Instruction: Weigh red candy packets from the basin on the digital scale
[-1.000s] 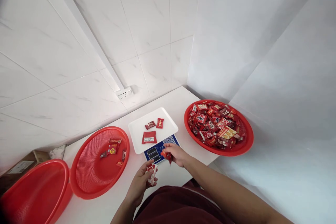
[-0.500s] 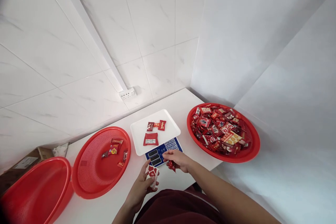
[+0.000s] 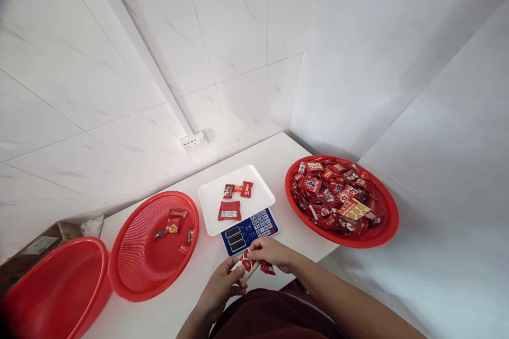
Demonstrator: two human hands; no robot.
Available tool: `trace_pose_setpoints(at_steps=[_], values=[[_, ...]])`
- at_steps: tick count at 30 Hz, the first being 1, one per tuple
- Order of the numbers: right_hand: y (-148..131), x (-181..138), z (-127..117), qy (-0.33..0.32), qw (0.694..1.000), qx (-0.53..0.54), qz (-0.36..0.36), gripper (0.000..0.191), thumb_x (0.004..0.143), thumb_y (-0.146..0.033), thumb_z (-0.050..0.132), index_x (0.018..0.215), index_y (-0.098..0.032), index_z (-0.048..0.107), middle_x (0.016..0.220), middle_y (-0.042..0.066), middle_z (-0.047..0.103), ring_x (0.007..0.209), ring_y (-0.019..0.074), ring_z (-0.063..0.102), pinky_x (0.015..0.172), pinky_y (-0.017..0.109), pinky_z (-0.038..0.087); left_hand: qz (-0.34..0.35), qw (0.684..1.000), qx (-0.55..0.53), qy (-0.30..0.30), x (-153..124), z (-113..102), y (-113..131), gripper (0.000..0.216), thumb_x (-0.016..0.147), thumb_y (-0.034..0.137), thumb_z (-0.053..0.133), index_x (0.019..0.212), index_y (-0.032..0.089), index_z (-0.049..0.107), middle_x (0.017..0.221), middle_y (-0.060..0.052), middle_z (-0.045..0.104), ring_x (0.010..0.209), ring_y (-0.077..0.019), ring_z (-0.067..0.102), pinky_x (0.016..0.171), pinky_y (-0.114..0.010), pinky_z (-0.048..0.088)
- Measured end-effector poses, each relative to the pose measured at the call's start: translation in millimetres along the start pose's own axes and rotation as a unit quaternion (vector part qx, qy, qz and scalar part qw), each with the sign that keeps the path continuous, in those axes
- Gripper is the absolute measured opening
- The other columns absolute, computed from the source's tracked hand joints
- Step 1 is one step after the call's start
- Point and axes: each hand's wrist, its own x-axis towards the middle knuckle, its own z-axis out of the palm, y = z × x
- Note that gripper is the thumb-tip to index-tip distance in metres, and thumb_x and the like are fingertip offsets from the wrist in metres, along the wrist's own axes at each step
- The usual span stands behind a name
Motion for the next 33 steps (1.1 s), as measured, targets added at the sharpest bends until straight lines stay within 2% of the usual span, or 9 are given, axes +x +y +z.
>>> trace_pose_setpoints(at_steps=[3,10,15,19,25,27,30,33], values=[[0.4,-2.0,-0.6,0.011,1.000,0.004,0.004,0.021,0.067,-0.033,0.063,0.071,-0.014,0.054,0.050,-0.007,0.049,0.032,0.0020,0.036,0.033,0.016,0.026,0.004,1.000,-0.002,0.014,2.8,-2.3,-3.6,0.045,0.065,0.054,0.064,0.084,0.015,0.054,0.073,-0.002,0.056,0.063,-0.0111,0.052,0.060,-0.025,0.042],[-3.6,-10.4,-3.0,-0.042,0.999,-0.034,0.003,0.024,0.070,-0.038,0.062,0.073,-0.015,0.055,0.054,-0.007,0.050,0.032,0.0015,0.037,0.032,0.016,0.025,0.008,1.000,0.019,0.010,1.4,-1.0,-3.6,0.045,0.065,0.055,0.064,0.079,0.015,0.053,0.068,-0.001,0.055,0.057,-0.0093,0.049,0.053,-0.022,0.037],[0.5,-6.2,3.6,0.027,0.996,-0.069,-0.040,0.023,0.069,-0.037,0.061,0.068,-0.017,0.049,0.047,-0.010,0.044,0.031,0.0022,0.034,0.030,0.016,0.024,0.014,1.000,0.010,-0.012,-1.1,4.7,-0.6,0.048,0.068,0.056,0.061,0.091,0.014,0.056,0.075,-0.003,0.057,0.060,-0.0105,0.052,0.056,-0.024,0.040],[1.5,-3.3,9.8,0.056,0.992,-0.098,-0.063,0.024,0.069,-0.037,0.060,0.065,-0.018,0.046,0.046,-0.009,0.043,0.032,0.0033,0.036,0.030,0.016,0.027,0.029,1.000,-0.005,-0.002,0.7,7.1,-2.7,0.048,0.068,0.057,0.061,0.088,0.014,0.057,0.069,-0.003,0.058,0.055,-0.0098,0.050,0.054,-0.023,0.037],[0.0,-11.4,4.8,-0.029,0.995,-0.090,-0.031,0.027,0.072,-0.043,0.057,0.078,-0.016,0.054,0.058,-0.006,0.049,0.034,0.0023,0.037,0.029,0.015,0.027,0.026,1.000,0.012,-0.006,1.1,6.4,-5.1,0.046,0.068,0.057,0.062,0.082,0.014,0.055,0.065,-0.002,0.059,0.049,-0.0080,0.046,0.050,-0.022,0.033],[0.9,-12.5,4.0,-0.038,0.995,-0.089,-0.033,0.026,0.073,-0.041,0.057,0.080,-0.017,0.055,0.059,-0.006,0.049,0.034,0.0023,0.036,0.028,0.015,0.025,0.022,0.999,0.028,-0.013,1.0,7.5,-4.2,0.045,0.067,0.056,0.062,0.081,0.013,0.054,0.064,-0.002,0.059,0.048,-0.0077,0.045,0.049,-0.022,0.033],[0.4,-11.1,5.4,-0.001,0.995,-0.097,-0.037,0.020,0.072,-0.036,0.057,0.077,-0.017,0.054,0.054,-0.007,0.048,0.033,0.0029,0.034,0.026,0.015,0.022,0.027,0.999,0.039,-0.011,1.4,10.0,-1.7,0.047,0.067,0.057,0.061,0.084,0.014,0.052,0.066,-0.002,0.060,0.048,-0.0080,0.046,0.049,-0.022,0.033],[-3.7,-10.3,6.5,0.036,0.995,-0.086,-0.040,0.020,0.073,-0.037,0.057,0.075,-0.017,0.052,0.055,-0.006,0.051,0.034,0.0024,0.034,0.026,0.014,0.020,0.039,0.999,0.028,0.020,2.3,11.3,1.3,0.050,0.069,0.062,0.055,0.085,0.014,0.052,0.068,-0.002,0.060,0.050,-0.0083,0.049,0.049,-0.022,0.035]])
